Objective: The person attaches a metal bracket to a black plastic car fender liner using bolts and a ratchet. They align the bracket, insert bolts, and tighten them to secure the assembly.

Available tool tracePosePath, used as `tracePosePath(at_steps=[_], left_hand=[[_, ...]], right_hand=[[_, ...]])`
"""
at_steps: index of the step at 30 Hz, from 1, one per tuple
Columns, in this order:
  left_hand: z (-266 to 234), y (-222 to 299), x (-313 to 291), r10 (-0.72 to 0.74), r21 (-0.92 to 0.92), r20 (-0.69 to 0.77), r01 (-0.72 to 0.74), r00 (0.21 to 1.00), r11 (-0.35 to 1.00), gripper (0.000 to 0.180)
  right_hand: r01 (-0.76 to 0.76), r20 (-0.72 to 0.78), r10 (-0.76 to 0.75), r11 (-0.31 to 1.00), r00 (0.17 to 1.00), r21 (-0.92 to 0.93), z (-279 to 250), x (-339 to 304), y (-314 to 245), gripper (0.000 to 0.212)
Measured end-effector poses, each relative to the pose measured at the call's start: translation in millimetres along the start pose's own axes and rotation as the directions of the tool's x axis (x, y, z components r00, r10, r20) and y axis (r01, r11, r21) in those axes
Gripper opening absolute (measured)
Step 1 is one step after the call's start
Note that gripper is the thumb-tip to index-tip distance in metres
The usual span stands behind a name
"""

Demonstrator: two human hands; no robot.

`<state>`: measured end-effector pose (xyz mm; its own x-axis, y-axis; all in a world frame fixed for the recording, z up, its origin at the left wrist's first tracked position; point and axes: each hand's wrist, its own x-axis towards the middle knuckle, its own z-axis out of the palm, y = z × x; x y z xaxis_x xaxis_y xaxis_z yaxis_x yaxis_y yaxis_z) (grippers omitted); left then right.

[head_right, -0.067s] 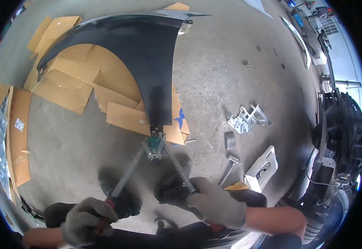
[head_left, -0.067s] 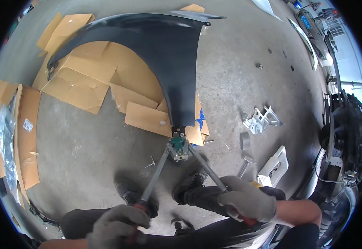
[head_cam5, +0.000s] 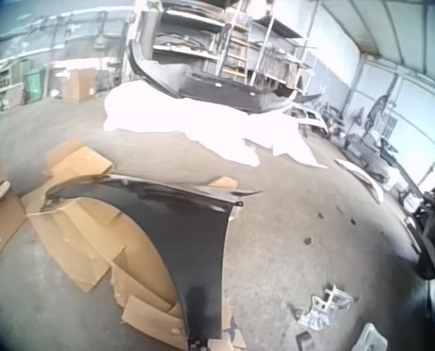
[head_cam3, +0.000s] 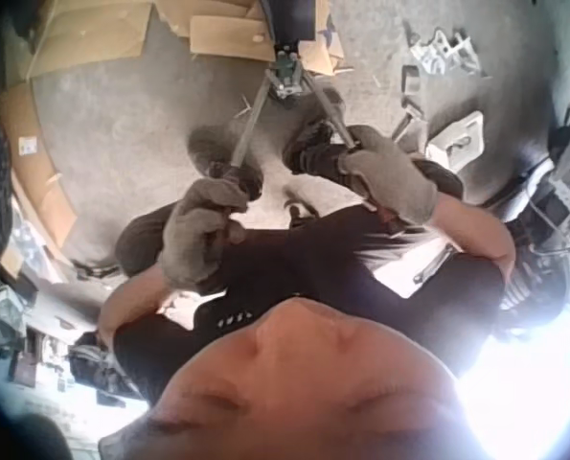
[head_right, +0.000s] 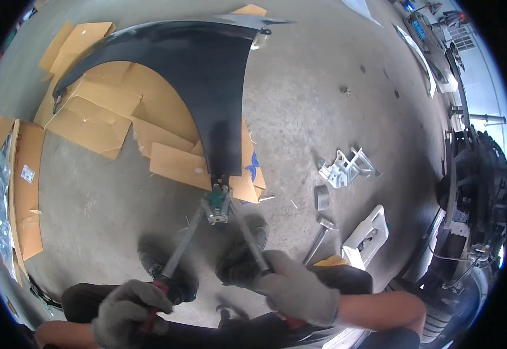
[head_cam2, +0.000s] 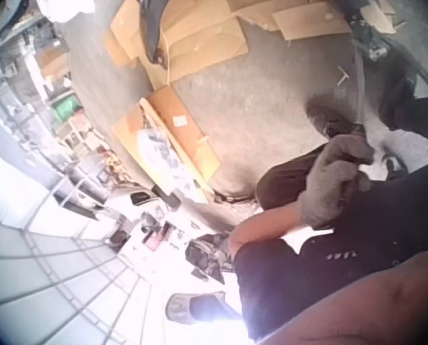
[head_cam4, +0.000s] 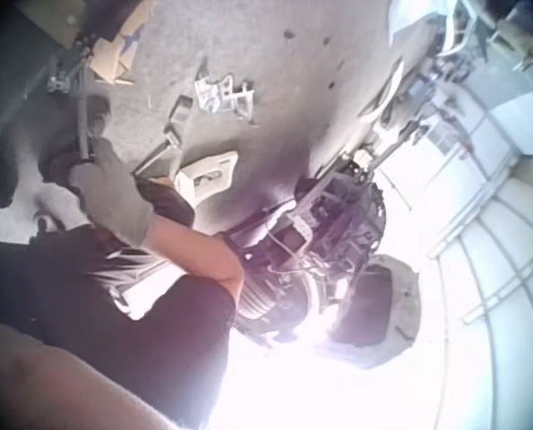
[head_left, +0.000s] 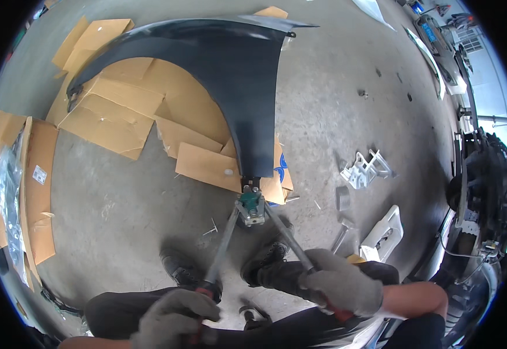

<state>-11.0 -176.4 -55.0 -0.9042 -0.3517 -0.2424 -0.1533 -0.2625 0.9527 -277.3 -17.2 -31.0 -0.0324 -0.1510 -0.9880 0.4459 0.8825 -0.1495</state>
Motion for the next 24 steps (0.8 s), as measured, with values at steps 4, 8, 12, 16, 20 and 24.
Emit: tracePosePath(at_steps=[4, 8, 12, 16, 20, 24], left_hand=[[50.5, 37.4, 24.5, -0.784, -0.617, -0.041, 0.601, 0.619, 0.507, 0.019], [73.5, 19.5, 37.3, -0.641, -0.448, -0.112, 0.537, 0.759, 0.715, 0.022], [74.5, 10.8, 35.8, -0.553, -0.293, -0.094, 0.508, 0.828, 0.81, 0.024], [12.0, 33.3, 40.2, -0.769, -0.215, 0.061, 0.761, 0.636, 0.612, 0.026], [-97.2, -17.3, 15.0, -0.673, -0.33, 0.197, 0.695, 0.713, 0.639, 0.024], [-205.9, -86.4, 21.4, -0.634, -0.397, 0.277, 0.687, 0.722, 0.609, 0.012]], right_hand=[[0.113, -0.059, -0.113, 0.994, 0.992, 0.002, 35.6, -4.1, -7.4, 0.06], [0.138, -0.142, -0.136, 0.99, 0.981, 0.01, 51.8, 12.1, 12.3, 0.057], [0.151, -0.163, -0.145, 0.988, 0.976, 0.026, 51.9, 16.1, 21.4, 0.06], [0.145, 0.004, -0.145, 0.988, 0.989, -0.061, 30.6, 10.8, 10.1, 0.07], [0.06, 0.164, -0.054, 0.998, 0.985, -0.031, -37.9, 13.1, -2.6, 0.079], [0.342, 0.186, -0.293, 0.87, 0.938, -0.355, -147.7, 53.9, 20.5, 0.052]])
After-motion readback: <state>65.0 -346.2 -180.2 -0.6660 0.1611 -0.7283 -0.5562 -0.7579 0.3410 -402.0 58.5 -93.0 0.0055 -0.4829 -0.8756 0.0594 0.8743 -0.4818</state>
